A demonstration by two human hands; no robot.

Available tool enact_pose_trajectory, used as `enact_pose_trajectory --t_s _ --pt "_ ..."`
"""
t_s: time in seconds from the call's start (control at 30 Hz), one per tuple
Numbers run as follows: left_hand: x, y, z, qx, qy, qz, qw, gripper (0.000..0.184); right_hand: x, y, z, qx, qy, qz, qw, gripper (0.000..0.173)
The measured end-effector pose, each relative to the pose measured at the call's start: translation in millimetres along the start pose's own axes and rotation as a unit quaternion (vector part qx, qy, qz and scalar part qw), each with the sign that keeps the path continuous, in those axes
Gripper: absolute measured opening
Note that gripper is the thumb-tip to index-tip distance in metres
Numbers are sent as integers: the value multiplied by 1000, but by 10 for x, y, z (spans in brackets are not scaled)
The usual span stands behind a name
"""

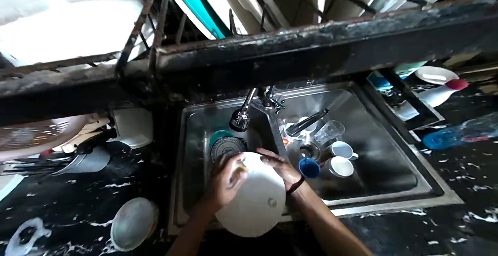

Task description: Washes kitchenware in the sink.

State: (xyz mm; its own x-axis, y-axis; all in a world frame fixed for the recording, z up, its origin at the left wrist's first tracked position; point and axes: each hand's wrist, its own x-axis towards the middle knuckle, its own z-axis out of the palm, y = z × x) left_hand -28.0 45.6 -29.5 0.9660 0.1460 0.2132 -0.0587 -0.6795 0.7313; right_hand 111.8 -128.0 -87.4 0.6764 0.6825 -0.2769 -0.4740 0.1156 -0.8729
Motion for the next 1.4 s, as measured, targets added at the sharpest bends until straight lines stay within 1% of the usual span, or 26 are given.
enact_pose_trajectory --t_s 0.07,0.13,0.17,0.23,0.27,0.33,0.37,0.4,0.47,0.5,0.53,0.57,0.6,0.67,0.7,0.73,0.77,0.83,0.9,0.97,1.03,1.13,1.2,1.27,1.33,1.4 --pt "147 -100 273 130 -37 -16 991 49 -12 27 240 -40 1 -48 998 39" --pt "209 -241 361 197 0 -17 980 48 -29 -7 350 -32 14 -66 997 38" --pt "204 -308 336 194 30 -35 980 47 -46 -41 351 -23 27 -67 997 38" --pt "168 -445 206 101 110 -106 983 43 -61 -131 311 3 66 -75 995 38" --pt "143 -496 116 27 166 -160 973 43 -57 -173 294 18 88 -81 993 37" --pt "62 -665 -51 -105 259 -264 923 50 -21 -186 241 60 121 -87 987 37" --pt "13 -724 -96 -161 263 -301 902 52 10 -178 214 82 132 -83 984 37" --pt "-41 -718 -100 -215 242 -327 888 54 50 -162 199 99 140 -80 982 36" --pt "-116 -524 32 -328 182 -381 845 41 129 -91 176 83 141 -80 983 37" --pt "-135 -455 107 -382 177 -397 816 33 166 -53 149 43 138 -84 986 38" --pt "-151 -433 157 -410 177 -398 801 27 186 -22 92 -15 127 -85 988 40" --pt "-162 -468 190 -417 183 -390 800 25 188 -5 -2 -89 120 -85 985 41" --pt "-160 -560 225 -415 190 -378 805 26 169 -14 -143 -169 126 -87 974 40" --pt "-132 -843 309 -399 200 -377 812 32 87 -99 -560 -320 200 -92 921 35" --pt "-122 -980 347 -392 206 -393 806 34 18 -183 -819 -391 245 -63 885 34" --pt "-119 -1100 376 -391 210 -416 794 38 -44 -256 -1110 -461 277 0 843 37" --pt "-110 -1204 412 -391 216 -438 780 42 -85 -300 -1409 -515 296 78 800 45" --pt "-95 -1415 523 -387 225 -463 765 43 -144 -302 -1925 -566 311 209 734 71" --pt "-55 -1588 642 -384 242 -476 754 43 -146 -196 -2284 -566 305 297 706 92" --pt "-3 -1697 754 -387 248 -479 748 45 -93 -112 -2467 -551 282 344 706 97" --pt "24 -1832 866 -386 250 -473 752 44 -42 -121 -2486 -555 263 353 706 97" --pt "-50 -2023 1028 -372 275 -479 746 52 -71 -154 -2521 -566 254 340 707 100" --pt "-70 -2049 1089 -348 289 -499 739 57 -84 -205 -2574 -573 261 322 708 101" --pt "-85 -2036 1123 -295 283 -528 744 59 -131 -327 -2561 -582 258 302 710 101" --pt "-101 -2025 1132 -219 243 -548 770 60 -271 -535 -2436 -582 248 249 733 96" --pt "-134 -2009 1149 -160 190 -551 797 56 -438 -695 -2300 -555 211 118 796 90"
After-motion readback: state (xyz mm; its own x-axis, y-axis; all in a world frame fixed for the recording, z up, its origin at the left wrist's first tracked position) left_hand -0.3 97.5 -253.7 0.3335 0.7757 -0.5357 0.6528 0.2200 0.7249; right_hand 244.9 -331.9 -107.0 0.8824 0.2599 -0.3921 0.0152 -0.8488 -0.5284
